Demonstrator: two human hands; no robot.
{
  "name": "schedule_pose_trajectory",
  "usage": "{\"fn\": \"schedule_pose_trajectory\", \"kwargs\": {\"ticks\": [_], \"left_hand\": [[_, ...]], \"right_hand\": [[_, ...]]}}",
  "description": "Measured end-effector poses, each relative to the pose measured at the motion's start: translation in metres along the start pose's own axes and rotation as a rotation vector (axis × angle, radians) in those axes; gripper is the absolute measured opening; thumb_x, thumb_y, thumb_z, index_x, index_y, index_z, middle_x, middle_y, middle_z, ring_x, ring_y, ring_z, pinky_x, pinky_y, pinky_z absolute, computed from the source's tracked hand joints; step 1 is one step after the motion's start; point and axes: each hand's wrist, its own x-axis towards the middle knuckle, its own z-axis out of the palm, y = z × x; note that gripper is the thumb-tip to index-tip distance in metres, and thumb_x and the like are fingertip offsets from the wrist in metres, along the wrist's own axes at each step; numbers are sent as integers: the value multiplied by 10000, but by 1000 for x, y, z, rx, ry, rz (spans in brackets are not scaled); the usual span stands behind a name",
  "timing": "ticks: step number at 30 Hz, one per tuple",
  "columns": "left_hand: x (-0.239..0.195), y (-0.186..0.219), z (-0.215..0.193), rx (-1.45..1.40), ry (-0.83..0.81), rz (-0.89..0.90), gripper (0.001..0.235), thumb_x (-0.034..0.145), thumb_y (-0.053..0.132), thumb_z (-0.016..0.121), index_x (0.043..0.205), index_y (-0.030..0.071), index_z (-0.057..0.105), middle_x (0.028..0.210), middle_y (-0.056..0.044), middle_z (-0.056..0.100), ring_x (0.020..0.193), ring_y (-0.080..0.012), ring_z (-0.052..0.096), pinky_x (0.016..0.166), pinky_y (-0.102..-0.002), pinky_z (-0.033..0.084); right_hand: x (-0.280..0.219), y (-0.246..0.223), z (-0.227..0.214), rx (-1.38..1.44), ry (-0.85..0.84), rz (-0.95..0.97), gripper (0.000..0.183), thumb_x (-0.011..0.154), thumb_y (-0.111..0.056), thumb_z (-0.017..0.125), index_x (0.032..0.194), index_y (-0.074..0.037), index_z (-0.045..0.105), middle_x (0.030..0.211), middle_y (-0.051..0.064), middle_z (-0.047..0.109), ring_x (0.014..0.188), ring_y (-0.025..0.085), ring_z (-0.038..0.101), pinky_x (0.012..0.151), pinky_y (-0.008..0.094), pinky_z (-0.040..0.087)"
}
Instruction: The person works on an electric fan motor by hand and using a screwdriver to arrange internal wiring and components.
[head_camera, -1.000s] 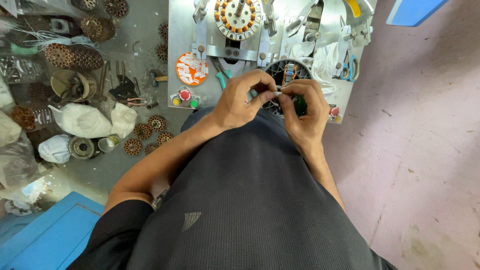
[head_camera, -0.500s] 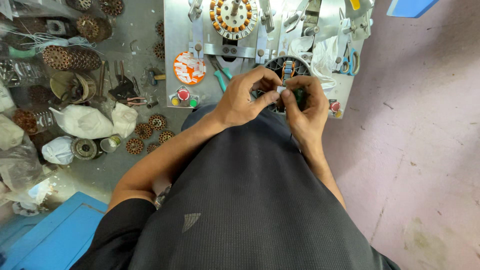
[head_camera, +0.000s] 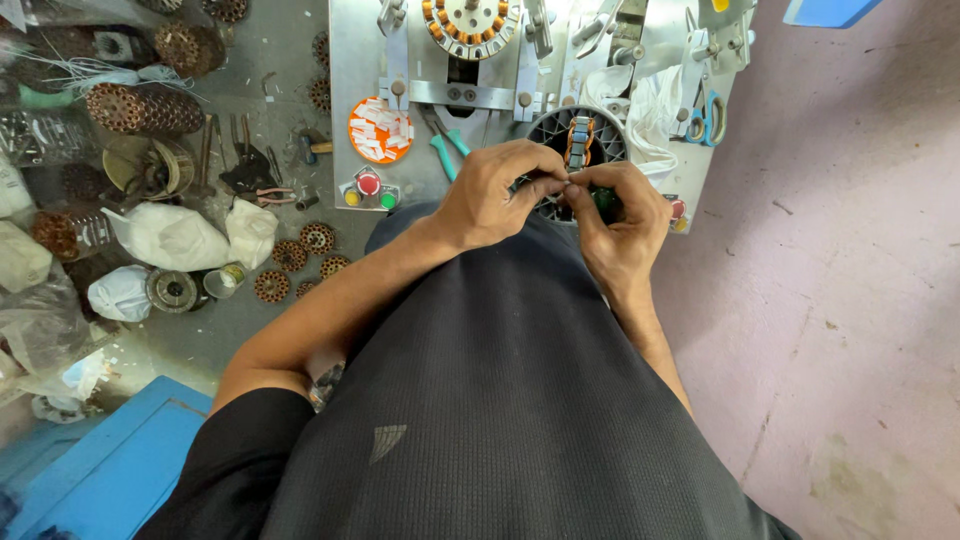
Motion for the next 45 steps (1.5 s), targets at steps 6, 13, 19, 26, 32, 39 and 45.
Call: {"fn": "schedule_pose_trajectory", "kwargs": {"ticks": [6,13,19,26,32,39,45], "left_hand": [[4,-34,4,153,116,-6,396,906,194,857,1219,88,638,1179,-66,635,1043,-232,662,883,-337,562],[-7,-119,-13,224,456,-459,603,782,223,888,1284,127,568,1192,-63,612,1014,-180,641,838,-341,566],[-13,-141,-22,257,549,-433,820,770,204,907,1426,90,428,1325,-94,539,1104,-239,606,863,-361,560],[4,-99,-13,7,276,-299,515,906,270,832,1342,112,609,1303,-54,666,1264,-210,670,1079,-387,559],[9,-59,12,-278,-107,-51,458,942,226,783,1361,110,639,1571,-85,545,1498,-283,480,1285,-420,370],[13,-83,11,-546,-272,-106,481,962,167,777,1413,118,619,1632,-101,477,1553,-279,453,1335,-438,378],[6,-99,21,-696,-119,-258,550,1030,152,774,1502,86,500,1615,-126,493,1557,-257,449,1346,-435,387]], "right_hand": [[0,4,-4,-16,79,54,144,931,31,805,1041,-4,718,943,80,724,812,112,687,709,237,544],[-9,22,-21,85,126,114,131,975,39,795,1061,-5,706,968,60,722,868,93,711,749,217,568],[-13,24,-27,-41,105,132,154,940,43,830,1034,-5,718,915,51,718,796,84,659,705,209,515],[-9,18,-23,-158,44,46,156,901,43,837,1003,-17,736,923,57,716,784,86,647,679,223,492],[-5,10,-16,-161,27,72,152,903,43,830,1010,-12,738,907,53,700,732,79,608,641,227,463],[-3,13,-16,-160,-7,73,134,913,25,826,1004,-11,734,890,46,699,723,76,624,635,223,484],[-2,17,-15,-168,-7,74,134,909,11,835,995,-13,736,887,52,708,739,89,643,649,227,500]]}}
